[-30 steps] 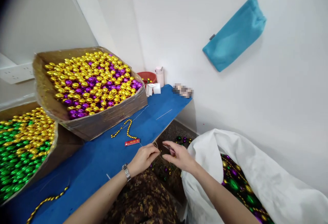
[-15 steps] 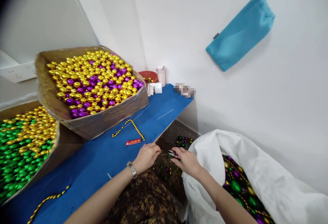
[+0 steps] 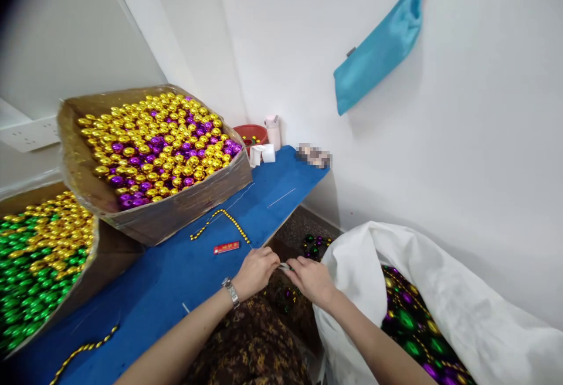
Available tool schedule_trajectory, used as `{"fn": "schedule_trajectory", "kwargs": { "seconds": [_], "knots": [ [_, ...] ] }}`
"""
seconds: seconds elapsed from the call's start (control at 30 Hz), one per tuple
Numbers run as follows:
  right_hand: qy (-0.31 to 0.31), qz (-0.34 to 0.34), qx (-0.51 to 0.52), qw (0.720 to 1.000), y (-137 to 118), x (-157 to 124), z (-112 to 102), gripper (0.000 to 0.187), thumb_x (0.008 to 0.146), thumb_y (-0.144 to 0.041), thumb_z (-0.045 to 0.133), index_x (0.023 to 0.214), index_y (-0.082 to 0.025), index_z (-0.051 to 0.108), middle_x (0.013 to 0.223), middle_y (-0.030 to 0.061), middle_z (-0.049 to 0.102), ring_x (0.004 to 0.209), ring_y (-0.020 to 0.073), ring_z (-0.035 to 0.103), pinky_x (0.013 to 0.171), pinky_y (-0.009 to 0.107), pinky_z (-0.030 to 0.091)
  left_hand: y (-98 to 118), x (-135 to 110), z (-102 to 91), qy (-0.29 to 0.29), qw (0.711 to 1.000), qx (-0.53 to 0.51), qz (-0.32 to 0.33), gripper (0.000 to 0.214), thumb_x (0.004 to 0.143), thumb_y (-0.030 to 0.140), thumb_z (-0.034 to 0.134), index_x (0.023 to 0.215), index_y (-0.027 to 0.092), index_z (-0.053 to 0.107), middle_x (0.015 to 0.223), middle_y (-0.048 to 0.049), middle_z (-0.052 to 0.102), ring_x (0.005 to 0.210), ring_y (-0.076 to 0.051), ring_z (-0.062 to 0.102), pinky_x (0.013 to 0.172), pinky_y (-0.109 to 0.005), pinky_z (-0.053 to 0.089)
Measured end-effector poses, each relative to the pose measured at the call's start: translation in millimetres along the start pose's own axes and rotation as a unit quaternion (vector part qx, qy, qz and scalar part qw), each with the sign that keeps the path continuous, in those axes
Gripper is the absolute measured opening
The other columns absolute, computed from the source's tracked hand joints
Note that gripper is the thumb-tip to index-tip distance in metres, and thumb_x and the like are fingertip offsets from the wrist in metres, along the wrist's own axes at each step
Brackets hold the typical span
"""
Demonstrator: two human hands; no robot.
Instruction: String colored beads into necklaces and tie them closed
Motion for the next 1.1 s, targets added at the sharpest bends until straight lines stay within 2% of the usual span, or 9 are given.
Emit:
{"fn": "schedule_trajectory", "kwargs": {
  "seconds": [0.13,0.27,0.43,0.53,0.63,0.73,0.83,0.97,1.1],
  "knots": [
    [0.011,0.007,-0.019,1.000,2.2,1.2,2.4,0.036,0.096,-0.039,0.030,0.096,-0.026,0.063,0.078,0.0014,0.065,0.071,0.0145,0.063,0.055,0.021,0.040,1.4,-1.5,-2.6,0.020,1.000,-0.022,-0.006,0.022,0.090,0.021,0.041,0.082,0.020,0.061,0.082,-0.0044,0.059,0.082,-0.018,0.055,0.074,-0.030,0.039],
    [0.029,0.013,-0.037,0.999,11.9,10.9,-1.9,0.037,0.096,-0.040,0.028,0.107,-0.026,0.061,0.085,0.0038,0.064,0.076,0.0154,0.063,0.057,0.022,0.043,-5.1,-12.0,-17.5,0.073,0.993,-0.081,-0.047,0.021,0.090,0.020,0.041,0.083,0.019,0.061,0.083,-0.0047,0.059,0.081,-0.017,0.055,0.074,-0.028,0.041],
    [0.038,-0.025,-0.061,0.997,6.1,59.5,-8.3,0.036,0.096,-0.040,0.032,0.121,-0.025,0.054,0.103,0.0078,0.058,0.084,0.0164,0.061,0.064,0.025,0.047,-24.4,-40.0,-49.1,0.169,0.958,-0.191,-0.133,0.019,0.087,0.024,0.046,0.078,0.019,0.061,0.076,-0.0017,0.058,0.074,-0.015,0.054,0.070,-0.026,0.040],
    [0.032,-0.069,-0.079,0.994,-12.6,98.8,-7.8,0.031,0.094,-0.038,0.042,0.119,-0.023,0.054,0.105,0.0069,0.058,0.093,0.0182,0.058,0.076,0.032,0.048,-37.8,-61.2,-60.4,0.226,0.910,-0.283,-0.201,0.023,0.085,0.034,0.050,0.074,0.017,0.061,0.071,-0.0006,0.058,0.066,-0.014,0.051,0.065,-0.025,0.038],
    [0.017,-0.100,-0.103,0.990,-25.5,132.5,-6.6,0.031,0.091,-0.038,0.050,0.117,-0.020,0.053,0.109,0.0058,0.058,0.094,0.0182,0.058,0.080,0.038,0.048,-48.9,-82.6,-62.0,0.267,0.842,-0.388,-0.263,0.029,0.082,0.043,0.054,0.073,0.016,0.060,0.066,0.0009,0.055,0.061,-0.012,0.046,0.058,-0.022,0.036],
    [0.005,-0.091,-0.134,0.987,-17.3,158.1,-10.2,0.028,0.091,-0.036,0.051,0.114,-0.019,0.055,0.112,0.0060,0.058,0.094,0.0173,0.059,0.080,0.037,0.050,-54.4,-100.9,-59.6,0.310,0.774,-0.459,-0.308,0.032,0.078,0.047,0.059,0.071,0.015,0.060,0.062,0.0026,0.051,0.058,-0.010,0.041,0.055,-0.021,0.033],
    [0.002,-0.048,-0.171,0.984,6.1,175.5,-18.6,0.025,0.091,-0.032,0.052,0.112,-0.019,0.056,0.113,0.0062,0.058,0.095,0.0172,0.059,0.081,0.037,0.050,-52.1,-112.3,-57.2,0.337,0.717,-0.513,-0.330,0.032,0.075,0.047,0.063,0.073,0.015,0.062,0.063,0.0023,0.051,0.057,-0.009,0.039,0.053,-0.019,0.033],
    [-0.007,-0.042,-0.188,0.981,28.2,188.5,-26.6,0.025,0.089,-0.030,0.056,0.109,-0.015,0.057,0.109,0.0064,0.059,0.095,0.0186,0.059,0.081,0.039,0.050,-42.9,-116.5,-54.7,0.353,0.663,-0.572,-0.329,0.032,0.073,0.047,0.065,0.073,0.014,0.065,0.064,0.0011,0.053,0.054,-0.008,0.039,0.051,-0.019,0.033],
    [0.002,-0.065,-0.158,0.985,22.7,192.5,-32.0,0.020,0.089,-0.030,0.055,0.101,-0.015,0.059,0.102,0.0047,0.061,0.090,0.0169,0.059,0.080,0.038,0.049,-38.7,-117.7,-52.3,0.376,0.628,-0.600,-0.323,0.031,0.071,0.045,0.068,0.072,0.014,0.067,0.068,-0.0005,0.058,0.053,-0.007,0.039,0.051,-0.019,0.033]
  ]
}}
Point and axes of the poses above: each hand's wrist, its own x-axis towards the middle knuckle, its own z-axis out of the palm, y = z × x, the point moved 1 cm from there along x, towards the middle knuckle
